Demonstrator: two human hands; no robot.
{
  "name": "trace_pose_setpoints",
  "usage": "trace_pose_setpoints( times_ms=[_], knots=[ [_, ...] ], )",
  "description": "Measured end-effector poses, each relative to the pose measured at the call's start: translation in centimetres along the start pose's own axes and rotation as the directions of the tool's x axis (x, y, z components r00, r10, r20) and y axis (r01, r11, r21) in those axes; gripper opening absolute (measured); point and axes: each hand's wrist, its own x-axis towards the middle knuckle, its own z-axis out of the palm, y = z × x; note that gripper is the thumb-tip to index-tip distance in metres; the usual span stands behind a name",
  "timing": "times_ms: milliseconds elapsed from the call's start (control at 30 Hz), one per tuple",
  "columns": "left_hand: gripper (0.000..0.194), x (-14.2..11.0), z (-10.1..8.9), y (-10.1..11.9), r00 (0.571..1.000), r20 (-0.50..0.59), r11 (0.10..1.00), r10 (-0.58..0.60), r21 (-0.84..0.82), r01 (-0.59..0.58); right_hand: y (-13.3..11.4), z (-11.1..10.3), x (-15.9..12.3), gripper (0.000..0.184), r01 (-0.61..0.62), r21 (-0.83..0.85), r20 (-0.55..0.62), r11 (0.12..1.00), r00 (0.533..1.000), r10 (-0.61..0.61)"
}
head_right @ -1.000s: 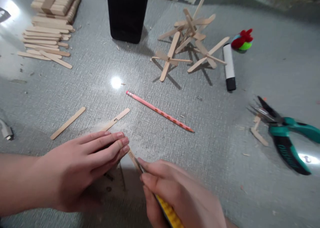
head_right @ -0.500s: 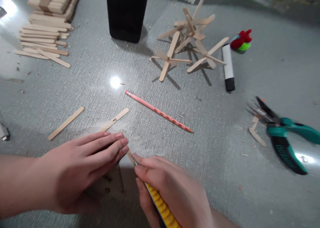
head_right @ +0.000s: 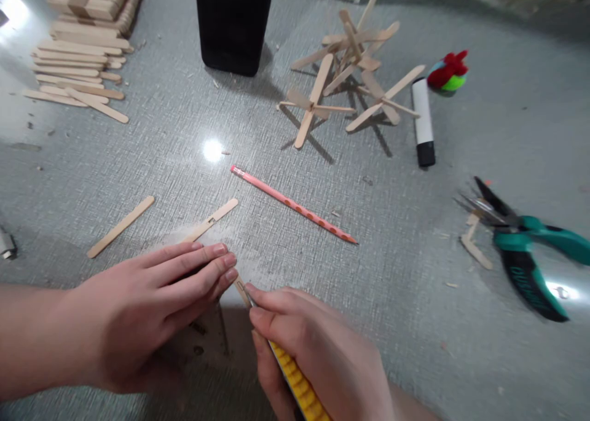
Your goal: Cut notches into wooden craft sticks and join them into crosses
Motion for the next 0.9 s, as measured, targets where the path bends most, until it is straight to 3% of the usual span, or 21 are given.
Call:
trace_pose_setpoints(
  times_ms=[200,433,667,900],
  knots=[
    [0.085,-0.1,0.1,-0.1,1.0,0.013,1.0,0.008,-0.028,-0.008,-0.1,0.1,-0.2,0.031,0.018,0.006,-0.032,1.0,0.999,-0.018],
    [0.085,0.1,-0.2,0.0,1.0,0.001,0.999,-0.027,-0.032,0.027,0.4,-0.2,-1.8,0.028,-0.03,0.026,0.114,0.999,0.993,0.027],
    [0.085,0.3,0.0,0.2,1.0,0.013,0.999,0.007,0.044,-0.007,-0.2,-0.1,-1.2,0.018,-0.058,0.029,0.096,0.998,0.994,0.055],
    [0.086,0.1,-0.2,0.0,1.0,-0.015,0.998,0.003,0.068,-0.001,-0.3,-0.4,-1.7,0.023,-0.036,0.033,0.152,0.999,0.988,0.03]
  ],
)
